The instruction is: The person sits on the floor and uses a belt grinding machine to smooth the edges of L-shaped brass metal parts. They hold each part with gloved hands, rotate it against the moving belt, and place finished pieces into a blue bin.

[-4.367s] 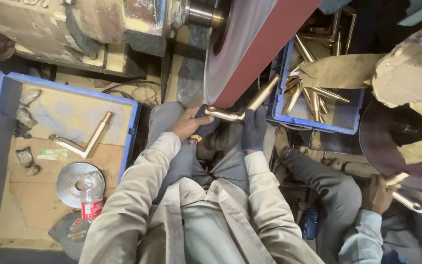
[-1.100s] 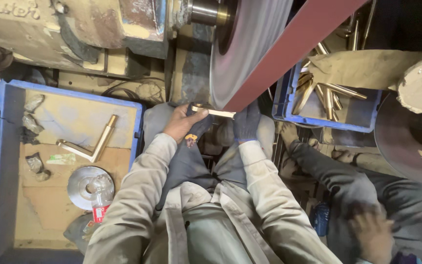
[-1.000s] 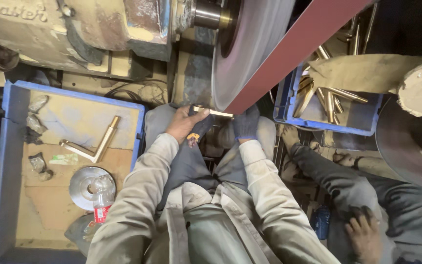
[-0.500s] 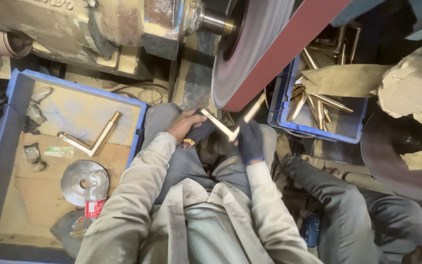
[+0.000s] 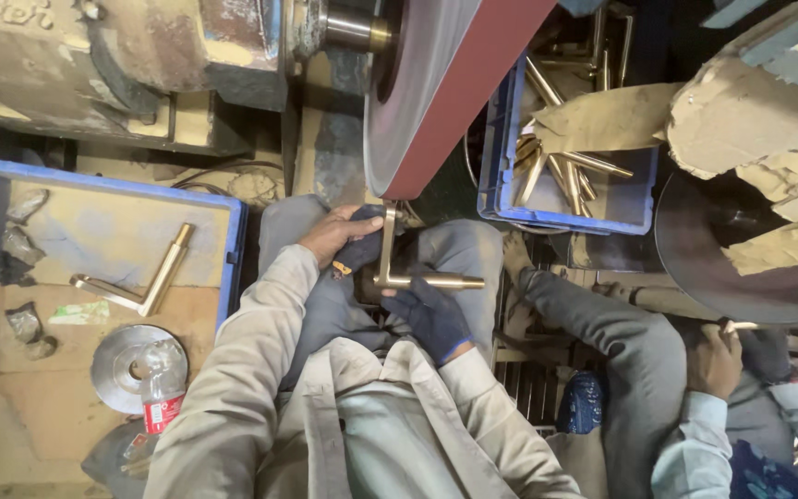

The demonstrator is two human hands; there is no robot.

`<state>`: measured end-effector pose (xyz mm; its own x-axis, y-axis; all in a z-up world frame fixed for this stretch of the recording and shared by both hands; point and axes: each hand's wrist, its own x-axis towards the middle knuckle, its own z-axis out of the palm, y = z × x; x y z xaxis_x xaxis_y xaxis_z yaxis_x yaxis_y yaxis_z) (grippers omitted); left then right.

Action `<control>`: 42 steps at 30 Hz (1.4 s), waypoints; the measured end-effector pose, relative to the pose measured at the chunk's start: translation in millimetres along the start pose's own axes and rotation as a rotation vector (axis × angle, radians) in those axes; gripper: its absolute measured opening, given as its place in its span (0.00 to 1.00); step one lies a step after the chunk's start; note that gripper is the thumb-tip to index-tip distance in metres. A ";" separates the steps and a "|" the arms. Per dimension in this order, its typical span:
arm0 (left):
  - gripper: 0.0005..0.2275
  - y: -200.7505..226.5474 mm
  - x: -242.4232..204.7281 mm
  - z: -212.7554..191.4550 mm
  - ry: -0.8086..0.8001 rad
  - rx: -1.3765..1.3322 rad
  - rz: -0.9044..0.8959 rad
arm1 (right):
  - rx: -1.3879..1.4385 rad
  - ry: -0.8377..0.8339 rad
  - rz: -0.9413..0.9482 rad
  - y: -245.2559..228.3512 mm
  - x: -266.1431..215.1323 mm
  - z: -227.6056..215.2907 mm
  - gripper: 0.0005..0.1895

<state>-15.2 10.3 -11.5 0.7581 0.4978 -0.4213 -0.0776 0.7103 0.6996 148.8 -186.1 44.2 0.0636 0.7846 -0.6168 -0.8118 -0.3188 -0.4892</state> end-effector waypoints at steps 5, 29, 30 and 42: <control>0.15 0.8 2.4 1.1 0.038 -0.026 -0.030 | 0.020 -0.033 -0.013 4.9 14.7 -8.2 0.17; 0.13 -0.8 9.2 5.2 0.241 -0.030 -0.097 | 0.072 0.089 0.013 7.5 6.2 13.6 0.18; 0.13 -1.1 9.1 5.6 0.232 -0.061 -0.074 | 0.075 0.086 0.006 7.3 7.0 14.7 0.18; 0.11 -9.9 23.0 3.8 0.287 -0.163 -0.054 | 0.051 0.073 -0.081 3.5 21.0 14.4 0.16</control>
<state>5.5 12.8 -25.9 0.5526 0.5608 -0.6166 -0.1623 0.7980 0.5804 139.0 -163.1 38.4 0.1708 0.7650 -0.6210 -0.8304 -0.2274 -0.5086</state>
